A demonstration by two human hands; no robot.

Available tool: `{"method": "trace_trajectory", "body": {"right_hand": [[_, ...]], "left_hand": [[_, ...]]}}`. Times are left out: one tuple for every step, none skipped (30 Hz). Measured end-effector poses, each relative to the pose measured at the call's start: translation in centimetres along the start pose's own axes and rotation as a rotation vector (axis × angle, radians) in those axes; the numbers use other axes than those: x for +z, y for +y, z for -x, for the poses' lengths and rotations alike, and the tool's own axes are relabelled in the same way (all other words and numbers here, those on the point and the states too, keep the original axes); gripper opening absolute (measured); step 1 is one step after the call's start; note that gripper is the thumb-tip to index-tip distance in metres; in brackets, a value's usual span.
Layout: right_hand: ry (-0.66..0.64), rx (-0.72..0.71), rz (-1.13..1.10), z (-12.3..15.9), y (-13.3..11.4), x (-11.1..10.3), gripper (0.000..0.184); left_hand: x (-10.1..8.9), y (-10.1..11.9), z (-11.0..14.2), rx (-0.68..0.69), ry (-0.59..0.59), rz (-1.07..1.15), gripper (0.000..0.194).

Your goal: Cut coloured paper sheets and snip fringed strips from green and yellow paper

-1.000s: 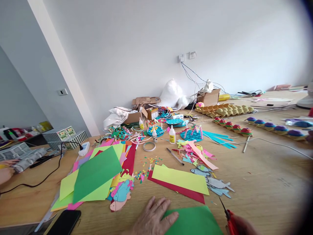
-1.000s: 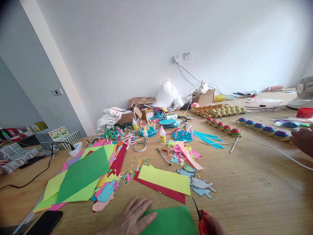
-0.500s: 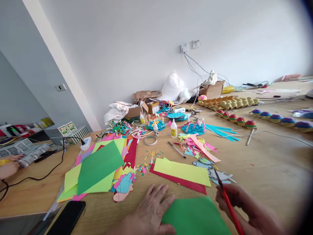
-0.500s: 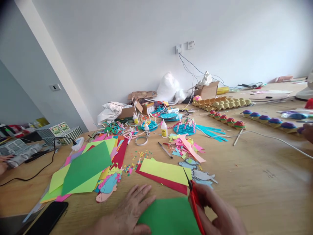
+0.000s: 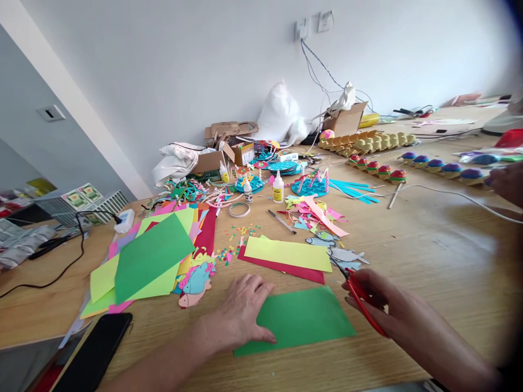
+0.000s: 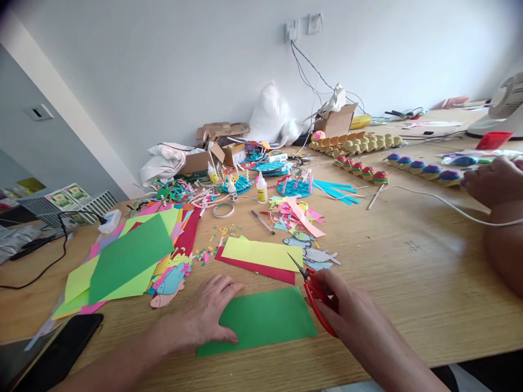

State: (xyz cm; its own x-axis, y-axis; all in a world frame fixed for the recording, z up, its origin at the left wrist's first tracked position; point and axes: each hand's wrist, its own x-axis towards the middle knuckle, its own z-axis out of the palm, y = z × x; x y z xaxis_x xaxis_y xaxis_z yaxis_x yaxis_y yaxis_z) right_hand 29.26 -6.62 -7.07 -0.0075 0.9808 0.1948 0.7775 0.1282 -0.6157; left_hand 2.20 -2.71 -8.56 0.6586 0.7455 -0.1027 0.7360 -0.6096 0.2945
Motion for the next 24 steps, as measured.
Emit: {"method": "trace_trajectory", "body": {"right_hand": [[-0.072,-0.002,0.018,0.0,0.3,0.2,0.018],[-0.138,-0.002,0.036,-0.1,0.7,0.4,0.018],[-0.193,-0.006,0.057,-0.1,1.0,0.6,0.017],[-0.212,-0.004,0.084,-0.2,1.2,0.8,0.017],[-0.226,-0.007,0.109,-0.2,1.4,0.9,0.017],[-0.231,-0.011,0.131,-0.3,1.4,1.0,0.016],[-0.232,-0.012,0.15,-0.3,1.4,1.0,0.016],[-0.23,-0.013,0.163,-0.4,1.3,1.0,0.016],[-0.228,-0.011,0.175,-0.4,1.1,1.0,0.016],[-0.226,-0.006,0.185,-0.4,0.9,1.0,0.016],[-0.226,-0.001,0.194,-0.4,0.8,1.0,0.016],[-0.226,0.003,0.203,-0.4,0.7,1.0,0.017],[-0.227,0.002,0.207,-0.4,0.7,1.0,0.016],[-0.226,-0.004,0.207,-0.4,0.7,1.0,0.015],[-0.226,-0.011,0.205,-0.4,0.8,1.0,0.014],[-0.226,-0.019,0.2,-0.4,0.9,1.0,0.014],[-0.228,-0.028,0.194,-0.3,1.0,1.1,0.013],[-0.227,-0.036,0.187,-0.3,1.1,1.1,0.014],[-0.224,-0.042,0.179,-0.3,1.1,1.1,0.015],[-0.216,-0.044,0.172,-0.4,1.1,1.0,0.015],[-0.204,-0.044,0.161,-0.4,1.1,1.0,0.016],[-0.19,-0.04,0.149,-0.4,0.9,1.0,0.016],[-0.17,-0.036,0.136,-0.5,0.8,1.0,0.016],[-0.151,-0.033,0.118,-0.5,0.6,0.9,0.016]], "left_hand": [[0.2,0.1,-0.1,0.006,0.0,-0.017,0.082],[0.3,0.1,-0.2,0.012,-0.002,-0.031,0.081],[0.3,0.2,-0.3,0.015,-0.006,-0.043,0.079],[0.3,0.3,-0.4,0.014,-0.013,-0.051,0.077],[0.3,0.4,-0.5,0.011,-0.024,-0.055,0.075],[0.2,0.5,-0.5,0.006,-0.036,-0.056,0.073],[0.0,0.6,-0.6,0.0,-0.045,-0.055,0.071],[-0.2,0.7,-0.6,-0.005,-0.054,-0.051,0.069],[-0.5,0.9,-0.6,-0.009,-0.064,-0.045,0.067],[-0.8,1.1,-0.6,-0.013,-0.076,-0.038,0.066],[-1.1,1.3,-0.6,-0.016,-0.088,-0.03,0.063],[-1.4,1.4,-0.5,-0.018,-0.101,-0.023,0.06],[-1.6,1.6,-0.5,-0.018,-0.115,-0.017,0.058],[-1.8,1.8,-0.5,-0.017,-0.126,-0.015,0.055],[-2.0,1.9,-0.5,-0.016,-0.134,-0.016,0.053],[-2.1,2.0,-0.4,-0.014,-0.135,-0.018,0.051],[-2.1,2.0,-0.4,-0.012,-0.133,-0.018,0.05],[-2.0,2.1,-0.4,-0.011,-0.129,-0.017,0.049],[-1.9,2.1,-0.4,-0.014,-0.125,-0.013,0.048],[-1.8,2.1,-0.4,-0.017,-0.124,-0.005,0.046],[-1.7,2.1,-0.4,-0.023,-0.127,0.007,0.044],[-1.6,2.1,-0.4,-0.026,-0.131,0.021,0.044],[-1.5,2.0,-0.3,-0.027,-0.133,0.038,0.045],[-1.4,1.8,-0.3,-0.026,-0.131,0.055,0.049]]}}
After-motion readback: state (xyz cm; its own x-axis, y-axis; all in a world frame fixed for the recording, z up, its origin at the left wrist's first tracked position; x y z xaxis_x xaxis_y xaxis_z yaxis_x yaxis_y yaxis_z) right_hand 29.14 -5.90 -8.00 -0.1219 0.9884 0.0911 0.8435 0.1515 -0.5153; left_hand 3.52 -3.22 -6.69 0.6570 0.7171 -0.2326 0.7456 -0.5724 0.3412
